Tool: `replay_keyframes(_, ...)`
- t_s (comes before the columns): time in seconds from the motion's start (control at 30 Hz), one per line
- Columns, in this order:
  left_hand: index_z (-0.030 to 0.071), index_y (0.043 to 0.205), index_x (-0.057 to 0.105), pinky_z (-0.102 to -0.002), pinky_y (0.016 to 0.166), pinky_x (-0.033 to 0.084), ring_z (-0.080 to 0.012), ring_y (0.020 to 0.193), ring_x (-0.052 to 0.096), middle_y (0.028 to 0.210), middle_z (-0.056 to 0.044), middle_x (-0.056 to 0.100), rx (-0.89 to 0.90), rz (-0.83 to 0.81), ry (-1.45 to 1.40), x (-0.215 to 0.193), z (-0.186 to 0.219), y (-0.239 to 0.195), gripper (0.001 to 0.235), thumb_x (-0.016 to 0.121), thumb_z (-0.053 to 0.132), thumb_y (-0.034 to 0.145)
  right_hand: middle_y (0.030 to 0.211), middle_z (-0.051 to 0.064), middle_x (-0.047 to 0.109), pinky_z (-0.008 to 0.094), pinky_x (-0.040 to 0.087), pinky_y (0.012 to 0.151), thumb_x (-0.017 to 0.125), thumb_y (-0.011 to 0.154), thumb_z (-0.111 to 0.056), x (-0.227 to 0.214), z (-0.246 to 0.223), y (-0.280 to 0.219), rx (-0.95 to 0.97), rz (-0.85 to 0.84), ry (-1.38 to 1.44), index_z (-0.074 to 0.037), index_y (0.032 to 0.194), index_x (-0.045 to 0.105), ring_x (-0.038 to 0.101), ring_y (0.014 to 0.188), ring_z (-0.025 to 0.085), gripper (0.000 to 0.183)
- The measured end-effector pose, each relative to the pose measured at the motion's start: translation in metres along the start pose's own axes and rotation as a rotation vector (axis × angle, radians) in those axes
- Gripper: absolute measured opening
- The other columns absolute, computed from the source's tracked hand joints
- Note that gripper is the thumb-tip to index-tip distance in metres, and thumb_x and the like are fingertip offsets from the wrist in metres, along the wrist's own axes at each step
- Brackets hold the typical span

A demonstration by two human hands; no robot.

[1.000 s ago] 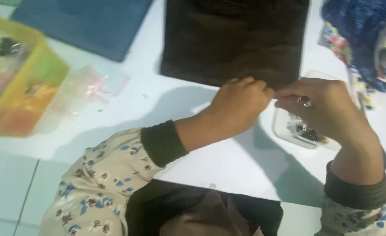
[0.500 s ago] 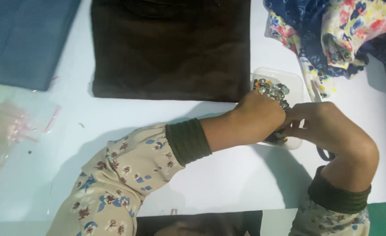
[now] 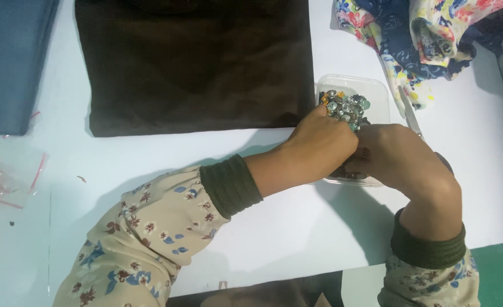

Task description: Sorting and bagging small black buttons into plastic zip bags.

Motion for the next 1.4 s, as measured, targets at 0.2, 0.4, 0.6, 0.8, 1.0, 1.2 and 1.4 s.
replay_keyframes(0.2, 0.026, 0.048, 0.051, -0.040, 0.072, 0.041, -0.0211, 0.048, 0.051, 0.048, 0.004, 0.053, 0.015, 0.085, -0.018, 0.004, -0.004, 0.003, 0.039, 0.061, -0.007, 0.065, 0.069, 0.002, 0.073, 0.035, 0.045, 0.063, 0.074, 0.088, -0.029, -0.002, 0.004, 0.002, -0.069, 0.094, 0.018, -0.012, 0.073, 0.068, 0.061, 0.064, 0.021, 0.023)
replay_keyframes(0.4, 0.027, 0.056, 0.062, -0.044, 0.086, 0.048, -0.0251, 0.056, 0.064, 0.056, 0.003, 0.063, 0.021, 0.030, -0.060, -0.005, -0.008, 0.001, 0.034, 0.065, -0.006, 0.065, 0.081, 0.001, 0.080, 0.033, 0.052, 0.067, 0.079, 0.085, -0.021, -0.014, -0.002, -0.004, -0.090, 0.112, 0.159, -0.016, 0.089, 0.081, 0.069, 0.070, 0.019, 0.007)
replay_keyframes(0.6, 0.025, 0.063, 0.069, -0.040, 0.076, 0.050, -0.0247, 0.081, 0.062, 0.066, 0.004, 0.065, 0.050, 0.106, -0.125, -0.008, -0.013, -0.001, 0.028, 0.071, -0.003, 0.070, 0.085, -0.002, 0.081, 0.030, 0.053, 0.073, 0.077, 0.078, -0.007, -0.014, 0.004, -0.005, -0.214, 0.184, 0.200, -0.018, 0.095, 0.083, 0.072, 0.073, 0.017, 0.021)
replay_keyframes(0.8, 0.027, 0.065, 0.071, -0.038, 0.072, 0.049, -0.0228, 0.086, 0.060, 0.069, 0.006, 0.064, 0.070, 0.118, -0.022, -0.011, -0.012, -0.004, 0.029, 0.072, 0.001, 0.077, 0.079, -0.001, 0.081, 0.033, 0.051, 0.069, 0.078, 0.079, -0.010, -0.010, -0.001, -0.005, -0.158, 0.152, 0.178, -0.018, 0.092, 0.079, 0.071, 0.071, 0.019, 0.015)
replay_keyframes(1.0, 0.028, 0.066, 0.073, -0.038, 0.071, 0.049, -0.0229, 0.087, 0.060, 0.069, 0.006, 0.063, 0.079, 0.108, -0.023, -0.012, -0.014, -0.004, 0.031, 0.069, -0.001, 0.079, 0.095, -0.008, 0.082, 0.032, 0.050, 0.070, 0.079, 0.077, -0.008, -0.008, 0.002, 0.001, -0.352, 0.226, 0.132, -0.021, 0.099, 0.083, 0.069, 0.073, 0.018, 0.026)
replay_keyframes(1.2, 0.028, 0.065, 0.072, -0.038, 0.071, 0.049, -0.0246, 0.086, 0.061, 0.073, 0.005, 0.064, 0.056, 0.104, -0.033, -0.007, -0.014, -0.002, 0.032, 0.068, 0.001, 0.082, 0.098, -0.007, 0.082, 0.033, 0.053, 0.072, 0.078, 0.079, -0.009, -0.005, 0.001, 0.002, -0.347, 0.174, 0.111, -0.020, 0.102, 0.083, 0.072, 0.081, 0.018, 0.026)
replay_keyframes(1.4, 0.028, 0.066, 0.073, -0.039, 0.076, 0.048, -0.0249, 0.086, 0.061, 0.074, 0.005, 0.064, 0.060, 0.124, -0.048, -0.003, -0.015, -0.001, 0.028, 0.069, 0.004, 0.080, 0.088, -0.002, 0.083, 0.032, 0.055, 0.069, 0.083, 0.077, -0.007, -0.009, 0.002, 0.004, -0.322, 0.172, 0.234, -0.014, 0.095, 0.081, 0.074, 0.074, 0.017, 0.019)
Point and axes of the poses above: each hand's wrist, its own y-axis towards the middle knuckle, its own x-axis out of the palm, z = x × y, the point moved 5 cm from there along y, towards the middle knuckle
